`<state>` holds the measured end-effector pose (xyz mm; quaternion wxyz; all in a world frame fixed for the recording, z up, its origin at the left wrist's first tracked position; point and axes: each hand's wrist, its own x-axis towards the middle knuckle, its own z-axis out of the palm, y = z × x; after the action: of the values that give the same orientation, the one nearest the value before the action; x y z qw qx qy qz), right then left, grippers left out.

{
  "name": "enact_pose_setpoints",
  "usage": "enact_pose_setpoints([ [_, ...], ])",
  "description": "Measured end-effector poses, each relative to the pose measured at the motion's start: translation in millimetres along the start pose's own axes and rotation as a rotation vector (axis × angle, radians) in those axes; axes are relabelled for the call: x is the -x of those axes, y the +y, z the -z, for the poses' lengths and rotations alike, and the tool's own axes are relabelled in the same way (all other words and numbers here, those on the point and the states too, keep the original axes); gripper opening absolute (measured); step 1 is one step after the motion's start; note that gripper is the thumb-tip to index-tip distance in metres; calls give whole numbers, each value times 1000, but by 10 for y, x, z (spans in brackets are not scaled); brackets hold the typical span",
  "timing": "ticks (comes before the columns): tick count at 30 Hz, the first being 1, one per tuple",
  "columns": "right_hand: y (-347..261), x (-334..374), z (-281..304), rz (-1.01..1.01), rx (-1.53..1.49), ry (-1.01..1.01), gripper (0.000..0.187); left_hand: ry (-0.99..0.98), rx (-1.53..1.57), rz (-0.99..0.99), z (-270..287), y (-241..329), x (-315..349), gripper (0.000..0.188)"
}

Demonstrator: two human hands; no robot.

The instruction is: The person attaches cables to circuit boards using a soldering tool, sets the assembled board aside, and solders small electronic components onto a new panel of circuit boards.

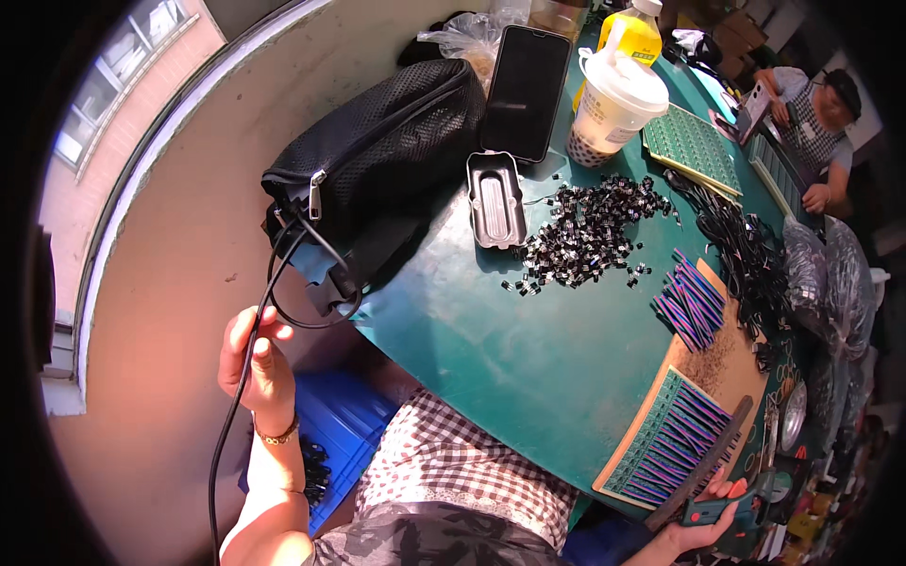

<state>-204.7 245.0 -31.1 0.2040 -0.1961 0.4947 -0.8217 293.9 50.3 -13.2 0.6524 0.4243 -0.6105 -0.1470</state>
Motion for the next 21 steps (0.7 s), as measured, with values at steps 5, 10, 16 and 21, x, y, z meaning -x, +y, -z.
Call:
enact_pose_setpoints([
  [5, -1, 20, -67, 27, 26, 93, 42, 196, 208, -91, 1, -129, -96, 34],
  [10, -12, 36, -70, 8, 7, 67, 43, 336, 301, -66, -195, -150, -48, 37],
  [16, -5, 28, -48, 4, 40, 56, 43, 436, 386, 18, -252, -112, -3, 39],
  [21, 1, 24, -5, 8, 16, 42, 43, 530, 368, -47, -234, -147, -22, 37],
])
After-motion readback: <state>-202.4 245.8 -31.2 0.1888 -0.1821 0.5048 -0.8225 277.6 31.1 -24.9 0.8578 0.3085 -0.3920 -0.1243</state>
